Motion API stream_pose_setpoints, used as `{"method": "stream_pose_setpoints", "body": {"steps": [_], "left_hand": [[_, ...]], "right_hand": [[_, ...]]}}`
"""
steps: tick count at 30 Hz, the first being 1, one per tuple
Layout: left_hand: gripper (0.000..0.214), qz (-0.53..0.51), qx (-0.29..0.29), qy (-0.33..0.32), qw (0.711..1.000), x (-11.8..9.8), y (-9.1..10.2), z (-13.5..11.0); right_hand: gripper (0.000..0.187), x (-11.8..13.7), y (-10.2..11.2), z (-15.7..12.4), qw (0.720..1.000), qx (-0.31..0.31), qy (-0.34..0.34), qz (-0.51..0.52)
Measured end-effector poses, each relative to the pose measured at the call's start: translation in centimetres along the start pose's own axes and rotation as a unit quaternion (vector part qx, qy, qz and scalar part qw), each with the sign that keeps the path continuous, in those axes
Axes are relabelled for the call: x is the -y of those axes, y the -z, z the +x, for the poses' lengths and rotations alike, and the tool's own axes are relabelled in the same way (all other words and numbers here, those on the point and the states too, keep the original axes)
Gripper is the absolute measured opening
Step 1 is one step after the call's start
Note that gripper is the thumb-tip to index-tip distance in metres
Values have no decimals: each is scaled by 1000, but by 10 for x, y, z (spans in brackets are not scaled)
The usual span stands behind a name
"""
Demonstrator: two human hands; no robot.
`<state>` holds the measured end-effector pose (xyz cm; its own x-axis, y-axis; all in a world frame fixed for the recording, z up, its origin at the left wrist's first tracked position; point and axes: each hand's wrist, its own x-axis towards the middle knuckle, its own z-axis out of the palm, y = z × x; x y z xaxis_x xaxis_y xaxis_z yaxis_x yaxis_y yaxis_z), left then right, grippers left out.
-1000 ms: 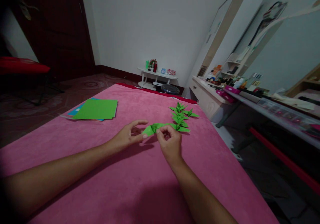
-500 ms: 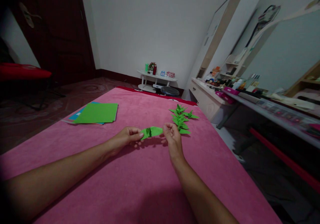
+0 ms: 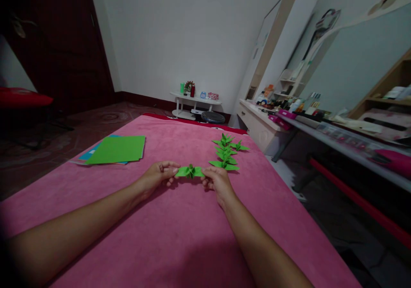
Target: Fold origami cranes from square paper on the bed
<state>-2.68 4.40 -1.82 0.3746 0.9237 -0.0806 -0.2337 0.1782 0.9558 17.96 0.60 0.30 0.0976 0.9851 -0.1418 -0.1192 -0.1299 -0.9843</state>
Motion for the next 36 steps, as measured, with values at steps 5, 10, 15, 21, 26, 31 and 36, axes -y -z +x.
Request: {"method": "stream_pose_setpoints", "body": {"steps": [5, 10, 15, 21, 26, 31, 36], "left_hand": [[41, -23, 21, 6, 999, 1, 6, 1], [42, 19, 35, 2, 999, -1, 2, -1], [38, 55, 37, 1, 998, -1, -5, -4], [39, 27, 57, -1, 998, 0, -4, -5], [35, 32, 54, -8, 998, 7, -5, -2], [32, 56, 58, 2, 997, 7, -6, -1], [33, 73, 63, 12, 995, 5, -7, -1]], "right_hand": [[22, 1, -1, -1, 1000, 5, 2, 17], [19, 2, 2, 0, 999, -6, 31, 30], [16, 9, 5, 0, 997, -32, 71, 14], [19, 40, 42, 18, 979, -129, 153, 27], [21, 65, 118, 51, 967, -227, 115, 11], [29, 65, 169, 75, 970, -243, 7, -32], [30, 52, 184, 90, 969, -238, -22, -64]]}}
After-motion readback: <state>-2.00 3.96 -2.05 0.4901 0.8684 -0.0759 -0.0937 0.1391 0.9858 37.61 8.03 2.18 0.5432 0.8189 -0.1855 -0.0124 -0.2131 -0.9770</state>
